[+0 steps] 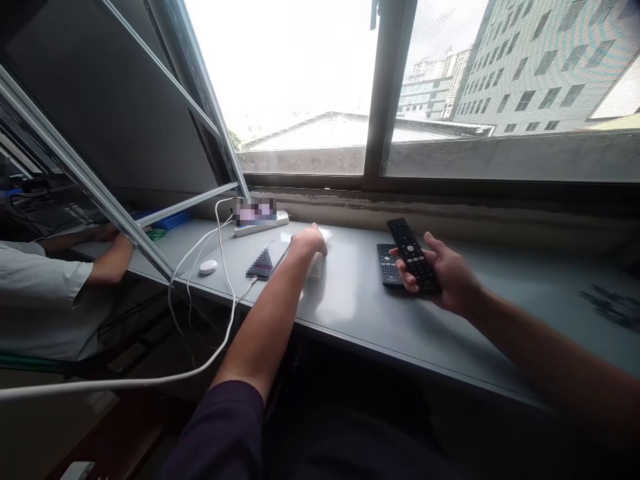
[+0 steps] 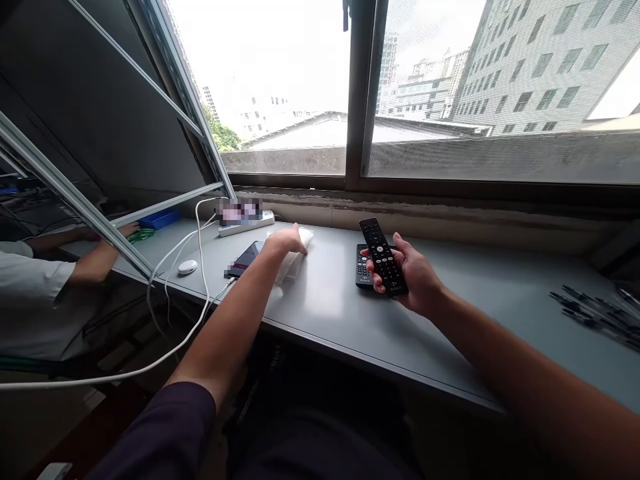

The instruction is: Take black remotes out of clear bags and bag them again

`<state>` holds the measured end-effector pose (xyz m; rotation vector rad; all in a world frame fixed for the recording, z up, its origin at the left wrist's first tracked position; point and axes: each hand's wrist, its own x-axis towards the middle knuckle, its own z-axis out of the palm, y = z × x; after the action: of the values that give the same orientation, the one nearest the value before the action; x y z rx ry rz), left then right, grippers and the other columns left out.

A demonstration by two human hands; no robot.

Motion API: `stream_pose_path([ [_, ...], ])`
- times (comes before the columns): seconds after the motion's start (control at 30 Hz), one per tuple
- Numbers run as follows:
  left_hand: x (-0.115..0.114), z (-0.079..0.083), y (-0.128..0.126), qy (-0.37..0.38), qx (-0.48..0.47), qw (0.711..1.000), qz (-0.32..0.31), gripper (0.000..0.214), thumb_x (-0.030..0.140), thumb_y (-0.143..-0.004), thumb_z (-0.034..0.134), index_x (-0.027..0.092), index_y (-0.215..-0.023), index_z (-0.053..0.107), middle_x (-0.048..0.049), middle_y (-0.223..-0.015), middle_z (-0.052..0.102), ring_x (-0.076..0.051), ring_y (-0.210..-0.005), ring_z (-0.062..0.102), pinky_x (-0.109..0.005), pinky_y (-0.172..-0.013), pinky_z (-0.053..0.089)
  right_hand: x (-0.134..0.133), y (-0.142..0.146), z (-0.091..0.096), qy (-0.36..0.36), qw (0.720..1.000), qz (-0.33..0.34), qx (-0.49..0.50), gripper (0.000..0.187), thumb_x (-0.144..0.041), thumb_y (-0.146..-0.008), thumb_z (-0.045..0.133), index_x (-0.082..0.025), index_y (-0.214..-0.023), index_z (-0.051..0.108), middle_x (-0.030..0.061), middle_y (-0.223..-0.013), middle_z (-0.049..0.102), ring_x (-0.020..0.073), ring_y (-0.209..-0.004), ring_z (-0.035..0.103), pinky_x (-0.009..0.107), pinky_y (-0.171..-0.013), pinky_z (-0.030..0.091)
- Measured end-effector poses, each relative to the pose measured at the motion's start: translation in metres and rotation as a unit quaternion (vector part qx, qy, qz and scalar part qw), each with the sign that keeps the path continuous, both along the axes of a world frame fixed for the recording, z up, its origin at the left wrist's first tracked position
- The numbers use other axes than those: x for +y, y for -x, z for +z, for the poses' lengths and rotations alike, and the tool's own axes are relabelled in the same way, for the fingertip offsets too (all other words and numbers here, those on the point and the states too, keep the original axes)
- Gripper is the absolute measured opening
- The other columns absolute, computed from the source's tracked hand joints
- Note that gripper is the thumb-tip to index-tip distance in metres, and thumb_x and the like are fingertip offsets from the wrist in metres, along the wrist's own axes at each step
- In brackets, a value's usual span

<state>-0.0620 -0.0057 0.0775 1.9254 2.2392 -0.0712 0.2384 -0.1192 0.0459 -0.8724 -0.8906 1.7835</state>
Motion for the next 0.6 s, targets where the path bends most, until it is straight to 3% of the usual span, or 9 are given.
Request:
stream_pose_path([
  [0.1, -0.007, 0.005, -0.003, 0.041, 0.013, 0.999, 0.024, 0.129, 0.050, -0.088, 0.087, 0.023, -0.188, 0.011, -0.0235, -0.172, 0.059, -0.042, -0.157, 0.060, -0.048, -0.118, 0.059, -0.001, 0.001, 0.002, 0.004, 1.000, -0.006, -0.003, 0.056, -0.058, -0.119, 0.038, -0.016, -0.120, 0.075, 0.0107, -0.083, 0.070, 0.0197, -0.056, 0.058, 0.031, -0.045, 0.054],
  [0.17, -0.018, 0.007, -0.002, 0.043, 0.006, 0.999, 0.023, 0.127, 0.053, -0.092, 0.085, 0.023, -0.189, 0.007, -0.0237, -0.174, 0.057, -0.041, -0.160, 0.058, -0.048, -0.122, 0.056, -0.003, 0.003, 0.005, 0.008, 1.000, -0.012, -0.008, 0.058, -0.058, -0.119, 0.038, -0.015, -0.119, 0.075, 0.0104, -0.082, 0.070, 0.0191, -0.056, 0.058, 0.031, -0.045, 0.054],
  [0.37, -0.059, 0.003, 0.008, 0.047, -0.006, 0.999, 0.015, 0.128, 0.064, -0.092, 0.083, 0.028, -0.189, 0.006, -0.0225, -0.165, 0.066, -0.042, -0.149, 0.068, -0.047, -0.115, 0.059, -0.005, 0.004, 0.009, 0.008, 1.000, -0.016, -0.015, 0.061, -0.059, -0.119, 0.038, -0.012, -0.118, 0.077, 0.0101, -0.081, 0.068, 0.0185, -0.055, 0.058, 0.030, -0.045, 0.053],
  [0.53, -0.069, 0.007, 0.006, 0.042, 0.009, 0.999, 0.019, 0.126, 0.037, -0.091, 0.081, 0.027, -0.188, 0.003, -0.0208, -0.159, 0.071, -0.040, -0.140, 0.073, -0.045, -0.111, 0.060, -0.004, 0.003, 0.008, 0.004, 1.000, -0.014, -0.015, 0.061, -0.060, -0.119, 0.038, -0.013, -0.118, 0.077, 0.0097, -0.082, 0.068, 0.0186, -0.055, 0.057, 0.030, -0.045, 0.053],
  [0.6, -0.070, 0.010, 0.002, 0.043, 0.010, 0.999, 0.010, 0.128, 0.037, -0.090, 0.083, 0.027, -0.188, 0.002, -0.0204, -0.160, 0.070, -0.039, -0.143, 0.071, -0.045, -0.113, 0.059, -0.004, 0.003, 0.007, 0.005, 1.000, -0.015, -0.015, 0.060, -0.060, -0.119, 0.039, -0.013, -0.117, 0.077, 0.0098, -0.082, 0.068, 0.0186, -0.055, 0.057, 0.030, -0.045, 0.053],
])
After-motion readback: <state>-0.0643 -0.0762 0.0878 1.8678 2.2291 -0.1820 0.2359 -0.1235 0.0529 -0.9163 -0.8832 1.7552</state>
